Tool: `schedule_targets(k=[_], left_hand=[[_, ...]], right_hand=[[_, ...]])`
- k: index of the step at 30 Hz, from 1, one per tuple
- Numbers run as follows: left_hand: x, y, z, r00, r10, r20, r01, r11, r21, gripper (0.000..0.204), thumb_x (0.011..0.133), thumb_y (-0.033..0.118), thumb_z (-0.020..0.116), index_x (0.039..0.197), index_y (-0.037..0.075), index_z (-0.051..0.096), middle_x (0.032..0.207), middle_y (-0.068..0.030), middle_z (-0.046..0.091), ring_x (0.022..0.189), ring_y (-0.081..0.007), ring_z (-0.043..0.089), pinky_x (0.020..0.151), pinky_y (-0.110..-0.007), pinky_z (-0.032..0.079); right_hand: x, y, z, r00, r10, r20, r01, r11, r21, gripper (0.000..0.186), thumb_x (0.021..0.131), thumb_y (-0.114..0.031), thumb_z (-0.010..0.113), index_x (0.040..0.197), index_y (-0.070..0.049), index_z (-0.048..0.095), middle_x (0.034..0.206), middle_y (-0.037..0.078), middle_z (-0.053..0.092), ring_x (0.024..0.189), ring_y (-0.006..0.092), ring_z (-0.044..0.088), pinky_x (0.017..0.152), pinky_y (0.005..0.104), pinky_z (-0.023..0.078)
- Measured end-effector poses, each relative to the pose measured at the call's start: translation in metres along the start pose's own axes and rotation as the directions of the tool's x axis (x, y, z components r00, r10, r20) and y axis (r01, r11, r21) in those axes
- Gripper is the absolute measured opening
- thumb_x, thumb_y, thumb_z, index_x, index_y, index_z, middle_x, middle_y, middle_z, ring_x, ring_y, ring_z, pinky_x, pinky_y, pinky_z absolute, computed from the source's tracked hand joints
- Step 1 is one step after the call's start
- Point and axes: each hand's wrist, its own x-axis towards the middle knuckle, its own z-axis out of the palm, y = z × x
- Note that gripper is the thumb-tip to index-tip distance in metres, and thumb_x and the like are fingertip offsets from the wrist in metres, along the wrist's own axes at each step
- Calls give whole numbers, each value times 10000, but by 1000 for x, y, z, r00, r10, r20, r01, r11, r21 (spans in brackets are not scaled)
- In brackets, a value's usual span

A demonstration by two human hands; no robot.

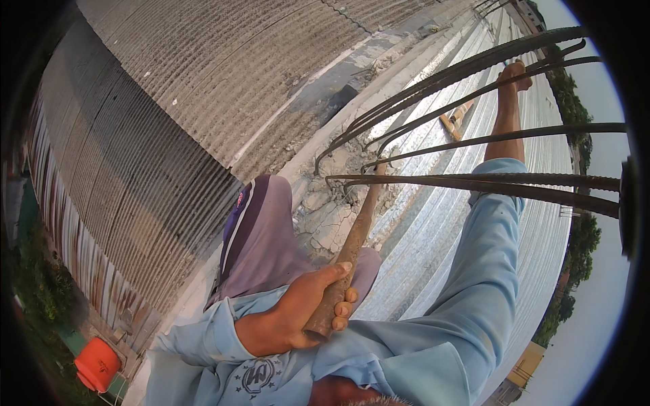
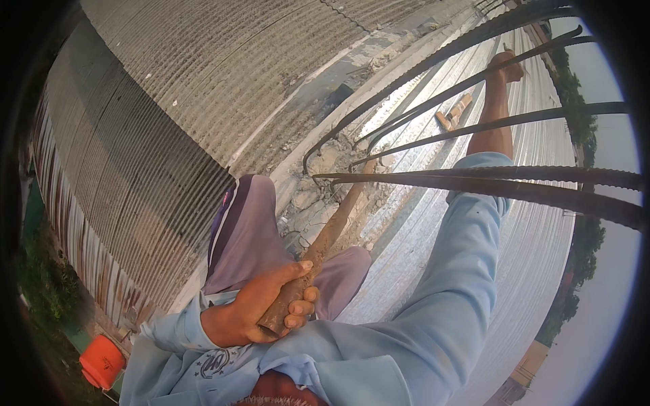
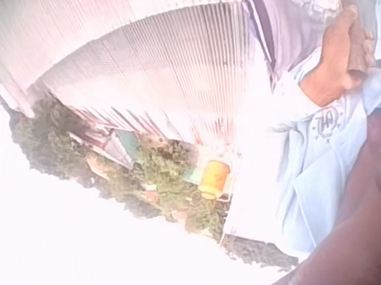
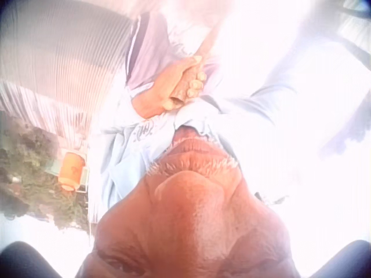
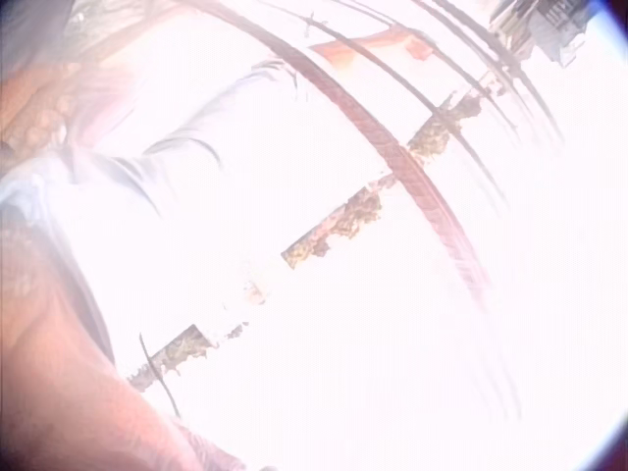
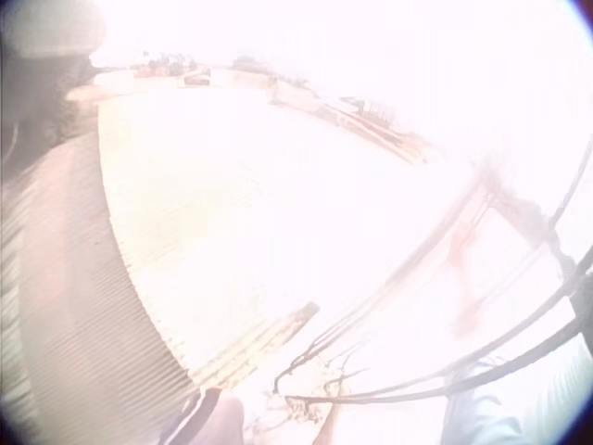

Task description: The person uses a long metal bar to pry and break hardened concrete around protruding rebar on a corrugated metal roof. They repeatedly lever the bar to loosen chunks of concrete and clear the area around the rebar.

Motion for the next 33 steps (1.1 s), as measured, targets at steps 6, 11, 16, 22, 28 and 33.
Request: schedule_targets(k=[6,11,16,22,28,33], left_hand=[[7,-11,-45,990,85,116,-77,994,-73,297,1041,382,472,1141,106,514,816,-52,545,520,-139,519,385,-256,467],[13,-2,-67,972,45,230,-40,999,-28,358,1058,344,435,1240,40,484,835,-71,528,541,-125,505,389,-255,494],[-2,2,-72,979,85,187,-93,995,35,438,1074,290,386,1366,-36,399,856,-88,498,557,-111,495,384,-222,484],[6,4,-110,972,87,217,-107,991,83,449,1069,252,384,1423,-23,355,837,-90,490,545,-124,521,377,-237,495],[14,1,-168,988,107,110,-142,915,378,433,983,151,540,1377,31,407,810,-66,510,524,-118,524,376,-246,475],[47,-31,-185,985,138,101,-170,740,651,540,902,85,605,1388,51,373,809,-52,508,504,-106,503,386,-236,459]], right_hand=[[-18,38,27,814,-564,141,561,825,59,386,901,-325,594,610,-122,443,495,42,417,449,145,420,416,346,305],[-47,47,-6,920,-357,162,374,923,-88,338,928,-330,541,702,-92,461,580,136,427,519,225,442,500,384,324],[-35,18,-23,977,-68,202,104,980,-172,332,910,-371,565,851,-51,504,726,177,495,682,274,499,631,406,373],[-69,6,-26,942,186,280,-141,975,-173,444,889,-421,594,1029,-1,556,901,226,575,878,333,567,788,432,431],[-218,-14,-129,761,561,324,-390,796,-463,621,868,-471,623,1207,49,608,1077,276,656,1074,392,636,945,457,490],[-470,-19,-236,151,946,286,-706,306,-639,694,891,-409,682,1314,118,524,1132,304,625,1016,416,678,862,453,566]])
